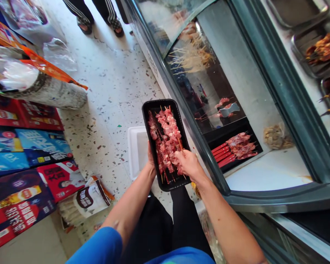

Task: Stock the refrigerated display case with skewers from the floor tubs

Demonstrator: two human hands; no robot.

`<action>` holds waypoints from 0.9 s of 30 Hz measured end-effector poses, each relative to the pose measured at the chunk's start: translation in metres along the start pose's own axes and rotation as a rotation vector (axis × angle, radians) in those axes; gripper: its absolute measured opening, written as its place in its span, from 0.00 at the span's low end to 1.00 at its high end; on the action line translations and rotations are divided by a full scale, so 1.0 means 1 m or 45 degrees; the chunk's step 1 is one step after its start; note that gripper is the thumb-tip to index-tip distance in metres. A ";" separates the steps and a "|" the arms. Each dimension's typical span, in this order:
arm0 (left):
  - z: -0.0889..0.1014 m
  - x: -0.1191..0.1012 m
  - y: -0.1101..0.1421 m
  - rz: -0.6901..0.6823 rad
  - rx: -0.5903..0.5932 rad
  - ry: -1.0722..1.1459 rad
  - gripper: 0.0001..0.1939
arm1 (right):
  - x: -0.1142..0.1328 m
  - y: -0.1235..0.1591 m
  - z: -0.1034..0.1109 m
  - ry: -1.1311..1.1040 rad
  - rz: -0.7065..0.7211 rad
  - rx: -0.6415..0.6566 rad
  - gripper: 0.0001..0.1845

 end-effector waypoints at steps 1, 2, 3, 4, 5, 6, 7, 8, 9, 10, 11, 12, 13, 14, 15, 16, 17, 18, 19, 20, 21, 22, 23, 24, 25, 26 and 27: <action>-0.002 0.000 -0.001 0.007 0.026 -0.011 0.37 | -0.003 0.002 0.001 -0.127 -0.010 -0.005 0.20; -0.004 0.000 -0.001 0.013 0.065 -0.023 0.37 | -0.005 0.004 0.001 -0.175 0.012 -0.044 0.21; -0.006 0.000 -0.002 0.012 0.099 -0.032 0.36 | -0.006 0.006 0.001 -0.149 0.066 -0.116 0.20; -0.007 0.000 -0.003 0.002 0.115 -0.034 0.36 | -0.007 0.009 0.000 -0.071 0.141 -0.204 0.20; -0.009 0.000 -0.004 -0.021 0.121 -0.029 0.34 | -0.008 0.012 -0.004 0.033 0.214 -0.282 0.18; -0.010 0.000 -0.005 -0.049 0.120 -0.020 0.33 | -0.009 0.014 -0.009 0.138 0.266 -0.335 0.16; -0.013 0.001 -0.006 -0.070 0.116 -0.011 0.32 | -0.011 0.015 -0.014 0.234 0.292 -0.361 0.14; -0.015 0.003 -0.007 -0.081 0.107 -0.002 0.32 | -0.014 0.015 -0.020 0.317 0.292 -0.373 0.12; -0.019 0.006 -0.008 -0.077 0.097 0.007 0.32 | -0.017 0.014 -0.024 0.389 0.276 -0.376 0.11; -0.022 0.009 -0.009 -0.062 0.087 0.015 0.32 | -0.019 0.013 -0.026 0.449 0.254 -0.371 0.10; -0.025 0.012 -0.009 -0.047 0.074 0.026 0.33 | -0.020 0.011 -0.027 0.493 0.236 -0.364 0.10; -0.028 0.014 -0.009 -0.034 0.063 0.038 0.34 | -0.019 0.010 -0.026 0.516 0.227 -0.344 0.10; -0.029 0.016 -0.009 -0.028 0.056 0.049 0.35 | -0.016 0.009 -0.024 0.503 0.233 -0.302 0.11; -0.031 0.017 -0.009 -0.025 0.057 0.058 0.36 | -0.012 0.009 -0.021 0.452 0.249 -0.234 0.11; -0.031 0.018 -0.008 -0.024 0.068 0.062 0.37 | -0.008 0.010 -0.018 0.373 0.271 -0.151 0.11; -0.031 0.018 -0.008 -0.021 0.090 0.061 0.37 | -0.003 0.013 -0.014 0.275 0.291 -0.066 0.12; -0.030 0.018 -0.009 -0.011 0.121 0.057 0.37 | 0.001 0.017 -0.009 0.161 0.297 0.018 0.14; -0.029 0.018 -0.009 0.002 0.153 0.051 0.38 | 0.005 0.023 -0.003 0.036 0.286 0.096 0.15; -0.028 0.019 -0.009 0.018 0.184 0.046 0.38 | 0.006 0.029 0.003 -0.092 0.259 0.169 0.17; -0.027 0.019 -0.010 0.041 0.211 0.041 0.39 | 0.007 0.036 0.008 -0.214 0.229 0.244 0.18; -0.026 0.021 -0.010 0.065 0.228 0.036 0.39 | 0.007 0.044 0.013 -0.325 0.205 0.320 0.19; -0.025 0.023 -0.011 0.092 0.240 0.030 0.40 | 0.006 0.052 0.017 -0.421 0.186 0.393 0.19; -0.025 0.025 -0.011 0.117 0.246 0.022 0.41 | 0.004 0.060 0.020 -0.501 0.173 0.450 0.19; -0.026 0.028 -0.011 0.141 0.251 0.011 0.42 | 0.001 0.067 0.023 -0.568 0.160 0.488 0.19; -0.027 0.030 -0.011 0.162 0.256 -0.003 0.43 | -0.003 0.072 0.026 -0.630 0.146 0.509 0.19; -0.029 0.033 -0.010 0.172 0.256 -0.017 0.43 | -0.006 0.076 0.030 -0.685 0.136 0.510 0.18; -0.030 0.035 -0.010 0.186 0.255 -0.033 0.43 | -0.009 0.079 0.035 -0.722 0.138 0.499 0.17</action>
Point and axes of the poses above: each hand's wrist, its own y-axis away from the middle knuckle, its own z-axis out of the back of the hand, x = y × z, the point moved 6 cm from there along -y, towards the middle knuckle, and after that the axes turned 5 degrees about z, right-handed, at the moved point
